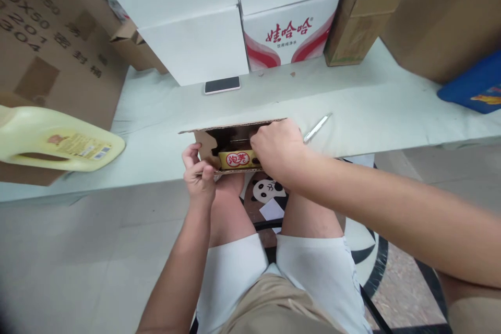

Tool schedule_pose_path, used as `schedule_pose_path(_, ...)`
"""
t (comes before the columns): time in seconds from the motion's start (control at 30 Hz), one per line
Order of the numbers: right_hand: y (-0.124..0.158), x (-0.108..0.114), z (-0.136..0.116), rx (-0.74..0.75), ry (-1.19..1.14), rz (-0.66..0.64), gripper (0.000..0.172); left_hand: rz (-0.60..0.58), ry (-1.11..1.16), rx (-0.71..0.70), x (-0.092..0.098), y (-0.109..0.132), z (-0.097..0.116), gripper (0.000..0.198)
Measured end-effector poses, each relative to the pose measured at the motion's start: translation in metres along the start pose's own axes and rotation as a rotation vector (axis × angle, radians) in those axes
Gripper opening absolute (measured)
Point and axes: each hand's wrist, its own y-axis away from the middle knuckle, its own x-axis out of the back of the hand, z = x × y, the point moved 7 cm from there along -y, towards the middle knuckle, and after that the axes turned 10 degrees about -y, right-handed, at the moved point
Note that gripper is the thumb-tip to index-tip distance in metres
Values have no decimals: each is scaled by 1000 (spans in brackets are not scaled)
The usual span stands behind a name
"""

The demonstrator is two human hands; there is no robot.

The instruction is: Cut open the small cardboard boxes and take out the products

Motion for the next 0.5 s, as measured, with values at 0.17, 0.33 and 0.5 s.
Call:
schedule_pose_path(0.17,-5,-5,-3,-6,191,-150,30,-16,-33,-18,2,2,3,77)
schedule_pose_path(0.33,-10,-5,4,68,244,-61,46,-28,-33,-3,2,0,0,76)
schedule_pose_path(0.5,-17,1,18,93,284,-72,40,1,12,-19,0,-7,-2,76)
